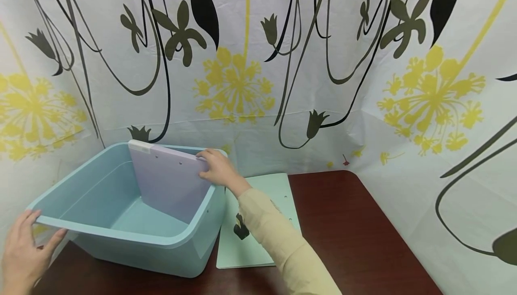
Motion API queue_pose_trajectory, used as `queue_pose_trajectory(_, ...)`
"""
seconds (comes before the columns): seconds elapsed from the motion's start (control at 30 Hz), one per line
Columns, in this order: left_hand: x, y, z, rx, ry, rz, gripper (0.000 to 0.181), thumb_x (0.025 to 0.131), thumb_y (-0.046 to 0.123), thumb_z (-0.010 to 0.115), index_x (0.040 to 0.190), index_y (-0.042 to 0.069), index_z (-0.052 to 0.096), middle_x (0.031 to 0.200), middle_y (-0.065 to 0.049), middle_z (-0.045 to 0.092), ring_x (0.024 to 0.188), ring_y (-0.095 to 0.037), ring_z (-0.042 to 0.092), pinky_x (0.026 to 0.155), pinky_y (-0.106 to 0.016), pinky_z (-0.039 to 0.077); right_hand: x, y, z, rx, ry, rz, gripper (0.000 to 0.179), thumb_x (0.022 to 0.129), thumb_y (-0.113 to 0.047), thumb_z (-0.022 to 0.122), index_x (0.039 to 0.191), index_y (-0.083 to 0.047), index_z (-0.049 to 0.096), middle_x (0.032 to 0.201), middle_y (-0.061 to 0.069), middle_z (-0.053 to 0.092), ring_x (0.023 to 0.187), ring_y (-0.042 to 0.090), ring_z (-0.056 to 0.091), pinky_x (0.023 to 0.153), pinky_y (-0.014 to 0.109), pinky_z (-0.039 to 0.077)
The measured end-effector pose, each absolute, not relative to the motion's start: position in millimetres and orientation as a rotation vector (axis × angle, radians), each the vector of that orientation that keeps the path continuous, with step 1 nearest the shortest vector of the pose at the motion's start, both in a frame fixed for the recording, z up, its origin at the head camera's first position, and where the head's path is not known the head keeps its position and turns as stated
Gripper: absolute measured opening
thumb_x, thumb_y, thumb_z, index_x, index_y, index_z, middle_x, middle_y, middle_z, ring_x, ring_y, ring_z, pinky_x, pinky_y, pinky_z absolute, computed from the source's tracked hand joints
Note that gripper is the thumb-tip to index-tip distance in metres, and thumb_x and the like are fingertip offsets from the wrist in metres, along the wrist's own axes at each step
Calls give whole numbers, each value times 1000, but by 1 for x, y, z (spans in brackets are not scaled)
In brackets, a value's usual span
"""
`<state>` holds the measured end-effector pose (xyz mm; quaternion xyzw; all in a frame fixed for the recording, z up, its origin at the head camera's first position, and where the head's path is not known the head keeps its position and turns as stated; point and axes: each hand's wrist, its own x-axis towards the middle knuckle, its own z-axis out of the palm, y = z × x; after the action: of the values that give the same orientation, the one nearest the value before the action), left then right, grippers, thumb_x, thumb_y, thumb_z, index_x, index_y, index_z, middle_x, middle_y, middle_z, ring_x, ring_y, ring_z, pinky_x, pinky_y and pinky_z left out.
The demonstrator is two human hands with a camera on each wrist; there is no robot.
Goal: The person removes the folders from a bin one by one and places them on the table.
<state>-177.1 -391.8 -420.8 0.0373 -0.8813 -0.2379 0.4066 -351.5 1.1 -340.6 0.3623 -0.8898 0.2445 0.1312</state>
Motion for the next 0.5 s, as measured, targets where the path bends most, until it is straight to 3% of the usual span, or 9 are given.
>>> queue_pose_trajectory(0.5,-179,-393,-421,72,-2199,-590,84,79,58,56,129,-7,39,137,-27,32,130,-39,25,109,-46,15,-360,-12,-338,1089,-2655,783,37,83,-9,64,119,-5,57,121,7,58,115,20,51,95,32,41)
